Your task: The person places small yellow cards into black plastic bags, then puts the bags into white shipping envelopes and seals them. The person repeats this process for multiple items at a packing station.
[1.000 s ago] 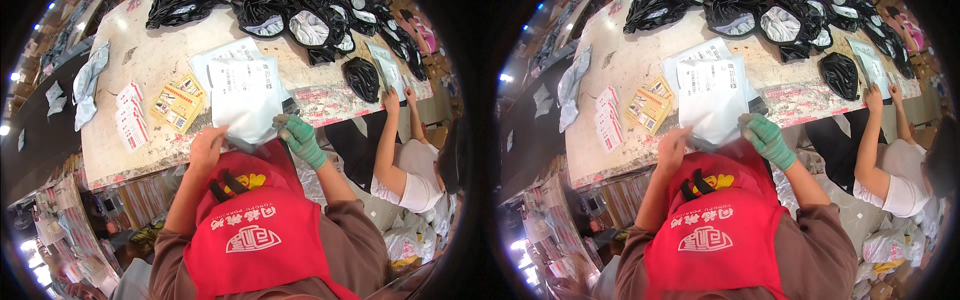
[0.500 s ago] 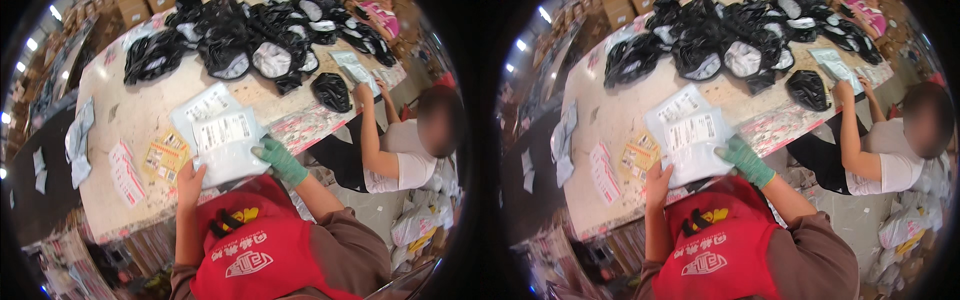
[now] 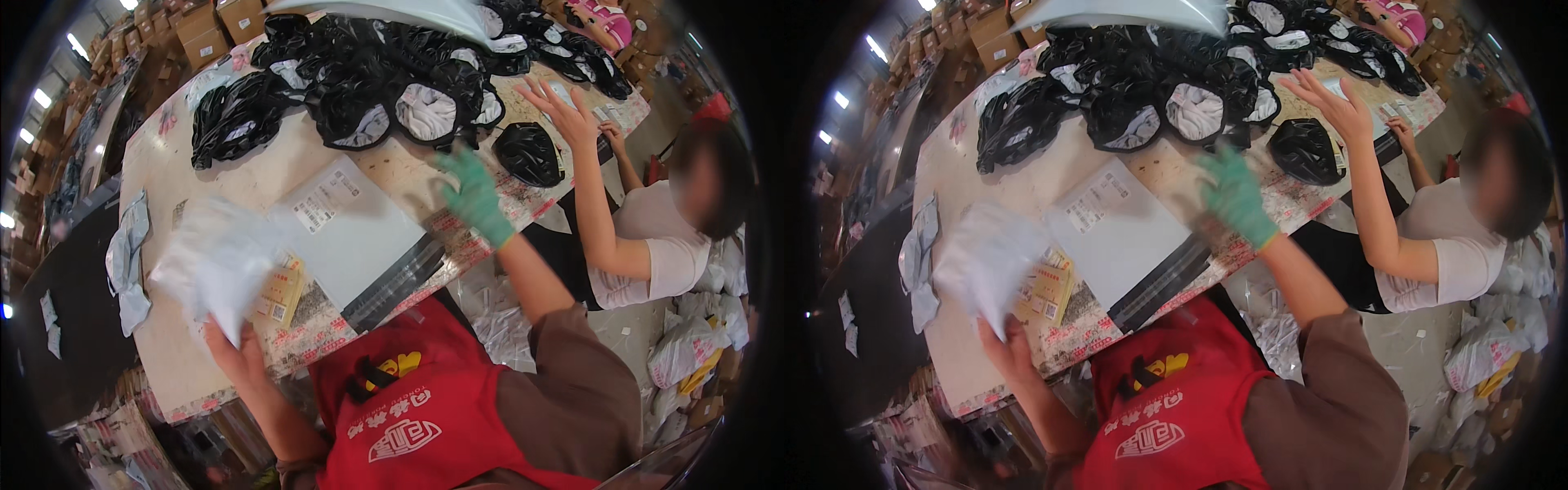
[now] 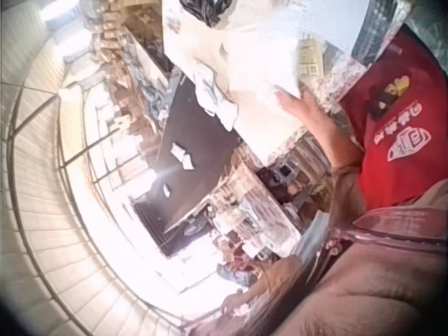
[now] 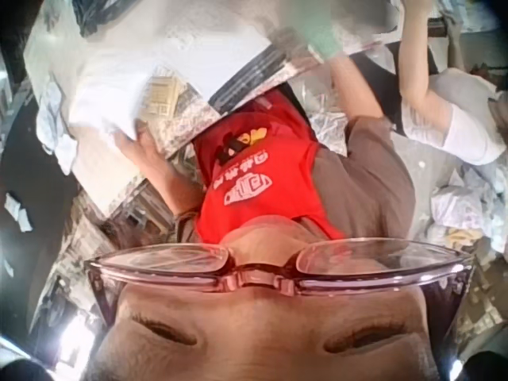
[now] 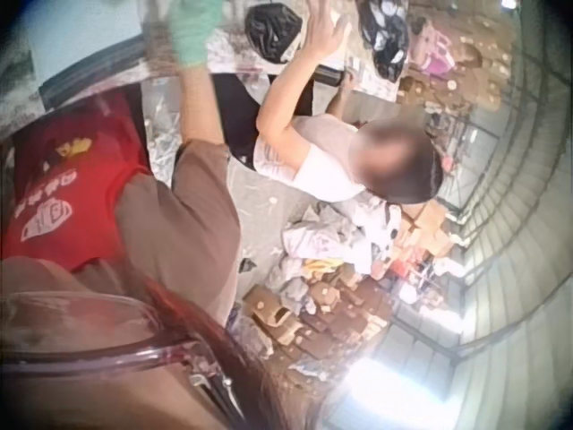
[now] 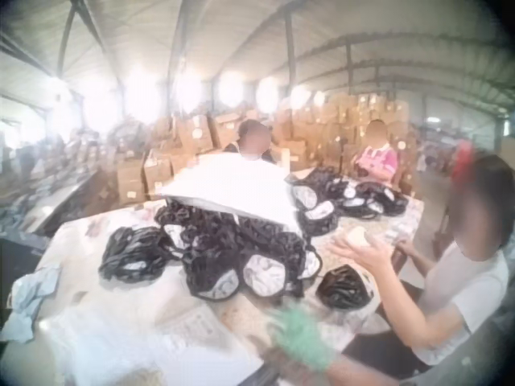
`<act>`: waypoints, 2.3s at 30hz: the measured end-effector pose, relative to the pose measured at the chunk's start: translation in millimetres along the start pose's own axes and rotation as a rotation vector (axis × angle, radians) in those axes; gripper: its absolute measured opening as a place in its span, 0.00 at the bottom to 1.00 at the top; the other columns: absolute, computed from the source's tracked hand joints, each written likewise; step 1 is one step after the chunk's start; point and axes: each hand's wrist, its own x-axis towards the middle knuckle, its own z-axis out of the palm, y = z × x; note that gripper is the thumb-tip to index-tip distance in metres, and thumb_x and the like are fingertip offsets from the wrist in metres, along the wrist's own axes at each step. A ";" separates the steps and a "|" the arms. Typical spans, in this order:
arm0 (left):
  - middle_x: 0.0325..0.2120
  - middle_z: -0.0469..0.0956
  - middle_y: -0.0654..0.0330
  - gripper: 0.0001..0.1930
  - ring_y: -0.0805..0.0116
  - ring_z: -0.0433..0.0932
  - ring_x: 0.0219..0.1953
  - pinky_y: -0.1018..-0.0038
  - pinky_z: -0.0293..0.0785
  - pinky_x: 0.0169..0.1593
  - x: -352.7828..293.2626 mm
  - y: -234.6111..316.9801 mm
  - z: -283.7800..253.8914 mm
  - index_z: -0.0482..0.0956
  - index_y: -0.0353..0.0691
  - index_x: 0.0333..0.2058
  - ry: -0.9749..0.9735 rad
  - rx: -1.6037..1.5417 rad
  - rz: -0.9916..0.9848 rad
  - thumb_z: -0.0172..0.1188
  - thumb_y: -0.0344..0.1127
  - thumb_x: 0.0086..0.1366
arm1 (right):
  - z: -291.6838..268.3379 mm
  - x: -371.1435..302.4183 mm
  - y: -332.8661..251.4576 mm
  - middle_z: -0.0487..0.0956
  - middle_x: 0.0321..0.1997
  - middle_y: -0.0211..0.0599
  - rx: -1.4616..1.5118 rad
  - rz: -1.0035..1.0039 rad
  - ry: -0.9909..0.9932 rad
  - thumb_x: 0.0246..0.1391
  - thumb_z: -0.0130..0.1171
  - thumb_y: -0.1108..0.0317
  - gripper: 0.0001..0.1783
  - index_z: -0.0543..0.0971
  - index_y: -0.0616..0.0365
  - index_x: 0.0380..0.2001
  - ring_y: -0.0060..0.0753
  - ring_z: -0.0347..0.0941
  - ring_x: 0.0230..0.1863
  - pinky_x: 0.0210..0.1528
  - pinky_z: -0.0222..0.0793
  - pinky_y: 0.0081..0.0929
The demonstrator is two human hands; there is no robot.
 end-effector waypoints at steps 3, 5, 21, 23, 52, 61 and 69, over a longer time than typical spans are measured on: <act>0.67 0.60 0.52 0.26 0.57 0.66 0.62 0.64 0.65 0.63 18.2 -19.9 -3.6 0.62 0.31 0.64 -0.225 -0.108 0.038 0.45 0.42 0.74 | 14.6 66.1 24.2 0.67 0.65 0.56 -0.333 -0.093 0.110 0.48 0.65 0.64 0.23 0.81 0.35 0.51 0.58 0.66 0.61 0.63 0.64 0.46; 0.65 0.63 0.50 0.23 0.54 0.65 0.64 0.64 0.59 0.66 4.2 -57.1 34.0 0.67 0.33 0.62 -0.441 0.756 0.057 0.48 0.37 0.72 | 29.8 100.8 25.5 0.71 0.62 0.50 -0.496 -0.023 0.060 0.48 0.63 0.65 0.19 0.83 0.36 0.46 0.60 0.64 0.62 0.61 0.64 0.48; 0.48 0.80 0.56 0.17 0.67 0.74 0.54 0.73 0.64 0.59 -14.3 -100.5 124.6 0.79 0.38 0.51 -0.373 0.667 0.108 0.61 0.28 0.62 | -4.1 -23.5 -93.0 0.77 0.37 0.38 0.661 0.138 -0.375 0.51 0.61 0.74 0.14 0.83 0.57 0.43 0.29 0.78 0.41 0.42 0.73 0.23; 0.45 0.82 0.57 0.15 0.69 0.75 0.51 0.72 0.64 0.59 -17.1 -104.4 113.3 0.81 0.37 0.49 -0.395 0.646 0.056 0.61 0.28 0.62 | 1.9 -24.4 -105.4 0.76 0.38 0.39 0.704 0.161 -0.285 0.51 0.61 0.73 0.15 0.83 0.57 0.44 0.31 0.78 0.41 0.41 0.74 0.25; 0.55 0.75 0.50 0.16 0.53 0.70 0.61 0.60 0.65 0.62 33.9 -94.1 -46.9 0.79 0.33 0.49 -0.015 1.504 0.510 0.57 0.29 0.62 | 10.3 -35.9 -159.6 0.72 0.58 0.47 -0.072 -0.230 -0.078 0.46 0.66 0.66 0.22 0.80 0.46 0.48 0.52 0.67 0.55 0.58 0.63 0.45; 0.49 0.79 0.50 0.14 0.51 0.73 0.59 0.61 0.66 0.61 31.7 -87.4 -44.5 0.82 0.34 0.45 -0.019 1.426 0.615 0.60 0.31 0.61 | 20.3 -52.9 -167.8 0.74 0.56 0.44 0.062 -0.277 -0.163 0.48 0.65 0.66 0.22 0.79 0.48 0.49 0.51 0.67 0.55 0.59 0.63 0.47; 0.53 0.77 0.49 0.16 0.52 0.71 0.61 0.59 0.64 0.63 23.5 -85.3 -35.7 0.80 0.35 0.48 0.117 1.335 0.590 0.59 0.31 0.61 | 23.1 -52.2 -184.7 0.75 0.55 0.45 0.167 -0.325 -0.234 0.47 0.65 0.69 0.23 0.78 0.51 0.50 0.52 0.70 0.54 0.63 0.60 0.49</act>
